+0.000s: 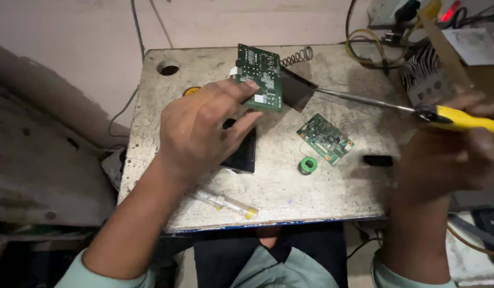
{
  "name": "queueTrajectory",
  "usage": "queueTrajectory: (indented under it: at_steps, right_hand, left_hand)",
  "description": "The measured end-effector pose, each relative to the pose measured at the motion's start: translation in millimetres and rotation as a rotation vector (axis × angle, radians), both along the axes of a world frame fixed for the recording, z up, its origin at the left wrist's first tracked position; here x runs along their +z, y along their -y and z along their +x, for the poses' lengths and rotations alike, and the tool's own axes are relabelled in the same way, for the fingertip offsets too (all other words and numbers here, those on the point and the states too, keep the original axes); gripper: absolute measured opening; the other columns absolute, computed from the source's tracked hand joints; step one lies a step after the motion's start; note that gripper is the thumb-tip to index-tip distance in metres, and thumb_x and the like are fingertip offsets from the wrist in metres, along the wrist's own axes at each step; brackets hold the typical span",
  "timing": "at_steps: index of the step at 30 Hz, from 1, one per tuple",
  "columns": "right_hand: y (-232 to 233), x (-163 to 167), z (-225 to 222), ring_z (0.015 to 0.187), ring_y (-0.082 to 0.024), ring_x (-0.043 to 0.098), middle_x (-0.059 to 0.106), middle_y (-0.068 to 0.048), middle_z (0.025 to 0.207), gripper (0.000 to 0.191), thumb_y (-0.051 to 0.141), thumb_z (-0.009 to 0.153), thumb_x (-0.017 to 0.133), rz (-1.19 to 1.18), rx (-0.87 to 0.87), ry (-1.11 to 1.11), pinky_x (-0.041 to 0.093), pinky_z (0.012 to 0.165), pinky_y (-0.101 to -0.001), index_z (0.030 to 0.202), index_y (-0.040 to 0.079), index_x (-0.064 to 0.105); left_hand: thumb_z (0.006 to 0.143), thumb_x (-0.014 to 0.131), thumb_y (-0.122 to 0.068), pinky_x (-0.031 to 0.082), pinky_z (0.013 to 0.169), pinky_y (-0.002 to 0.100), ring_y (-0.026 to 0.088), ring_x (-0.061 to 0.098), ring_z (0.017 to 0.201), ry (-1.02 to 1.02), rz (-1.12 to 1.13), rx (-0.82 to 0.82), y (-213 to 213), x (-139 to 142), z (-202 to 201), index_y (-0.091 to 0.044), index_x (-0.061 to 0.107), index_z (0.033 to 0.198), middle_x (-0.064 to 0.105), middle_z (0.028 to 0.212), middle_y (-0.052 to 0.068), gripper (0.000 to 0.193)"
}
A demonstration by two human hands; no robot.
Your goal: The person holds a green circuit board on a workbench and uses a soldering iron to solder its components, repositioning the board and working on different points across its surface. A desoldering pump and other boards and parts sit on the bench nearby.
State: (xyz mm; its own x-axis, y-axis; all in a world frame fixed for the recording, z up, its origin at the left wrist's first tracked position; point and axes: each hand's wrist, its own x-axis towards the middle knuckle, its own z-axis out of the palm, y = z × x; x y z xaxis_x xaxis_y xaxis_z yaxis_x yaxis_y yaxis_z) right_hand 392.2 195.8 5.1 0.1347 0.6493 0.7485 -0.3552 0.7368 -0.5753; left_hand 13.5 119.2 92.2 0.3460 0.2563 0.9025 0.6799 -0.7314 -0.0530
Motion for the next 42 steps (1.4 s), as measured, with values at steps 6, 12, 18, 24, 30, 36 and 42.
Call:
queueTrajectory:
  at_steps: [6, 12, 18, 24, 30, 36, 42]
  right_hand:
    - [-8.7, -2.0, 10.9, 0.073, -0.009, 0.058, 0.057, -0.003, 0.083, 0.022, 0.033, 0.108, 0.066, 0.049, 0.235, -0.088, 0.054, 0.069, -0.0239, 0.103, 0.013, 0.059]
    - [-14.8, -3.5, 18.4, 0.077, -0.009, 0.06, 0.057, -0.002, 0.083, 0.023, 0.036, 0.106, 0.067, 0.07, 0.394, -0.125, 0.056, 0.073, -0.0238, 0.102, 0.014, 0.06]
    - [-17.9, -4.6, 20.6, 0.081, -0.009, 0.063, 0.057, -0.002, 0.084, 0.024, 0.039, 0.104, 0.067, 0.073, 0.458, -0.127, 0.059, 0.077, -0.0237, 0.101, 0.016, 0.061]
    - [-15.9, -3.8, 23.1, 0.085, -0.008, 0.065, 0.058, -0.001, 0.084, 0.017, 0.034, 0.105, 0.066, 0.055, 0.492, -0.111, 0.061, 0.084, -0.0236, 0.101, 0.017, 0.062]
    - [-15.5, 1.4, 21.4, 0.086, -0.008, 0.065, 0.056, -0.002, 0.086, 0.007, 0.025, 0.103, 0.064, 0.05, 0.51, -0.123, 0.06, 0.085, -0.0239, 0.1, 0.018, 0.064]
    - [-11.9, -1.3, 20.1, 0.095, -0.015, 0.069, 0.064, -0.006, 0.094, 0.017, 0.03, 0.103, 0.063, 0.018, 0.467, -0.173, 0.063, 0.09, -0.0277, 0.112, 0.016, 0.063]
    - [25.3, -16.8, 27.9, 0.107, -0.024, 0.073, 0.069, -0.016, 0.117, 0.034, 0.039, 0.11, 0.06, -0.086, 0.435, -0.214, 0.064, 0.095, -0.0372, 0.13, 0.013, 0.059]
  left_hand:
    - [0.101, 0.084, -0.027, 0.06, 0.067, 0.027, 0.018, 0.075, 0.089, -0.038, 0.102, -0.006, -9.3, -8.7, 7.7, -0.008, 0.038, 0.122, 0.073, 0.107, 0.01, 0.054]
    - [0.108, 0.077, -0.021, 0.063, 0.076, 0.027, 0.019, 0.077, 0.102, -0.06, 0.161, -0.035, -7.4, -18.1, 10.4, -0.009, 0.033, 0.123, 0.074, 0.116, 0.012, 0.048]
    - [0.106, 0.08, -0.021, 0.064, 0.08, 0.03, 0.023, 0.077, 0.106, -0.084, 0.129, -0.047, -5.0, -15.4, 8.4, -0.01, 0.036, 0.121, 0.073, 0.12, 0.015, 0.048]
    - [0.107, 0.08, -0.021, 0.064, 0.084, 0.032, 0.024, 0.076, 0.109, -0.085, 0.109, -0.054, -2.2, -11.6, 9.3, -0.011, 0.037, 0.121, 0.073, 0.122, 0.014, 0.047]
    - [0.106, 0.081, -0.02, 0.063, 0.082, 0.033, 0.026, 0.076, 0.109, -0.08, 0.073, -0.072, 1.2, -7.6, 9.3, -0.011, 0.037, 0.121, 0.073, 0.121, 0.013, 0.047]
    - [0.106, 0.081, -0.022, 0.064, 0.079, 0.032, 0.024, 0.077, 0.104, -0.077, 0.08, -0.054, -2.3, -11.0, 10.3, -0.011, 0.037, 0.122, 0.074, 0.118, 0.012, 0.048]
    - [0.105, 0.08, -0.025, 0.064, 0.075, 0.029, 0.02, 0.077, 0.095, -0.056, 0.079, -0.036, -10.8, -13.9, 10.6, -0.01, 0.037, 0.125, 0.074, 0.111, 0.011, 0.05]
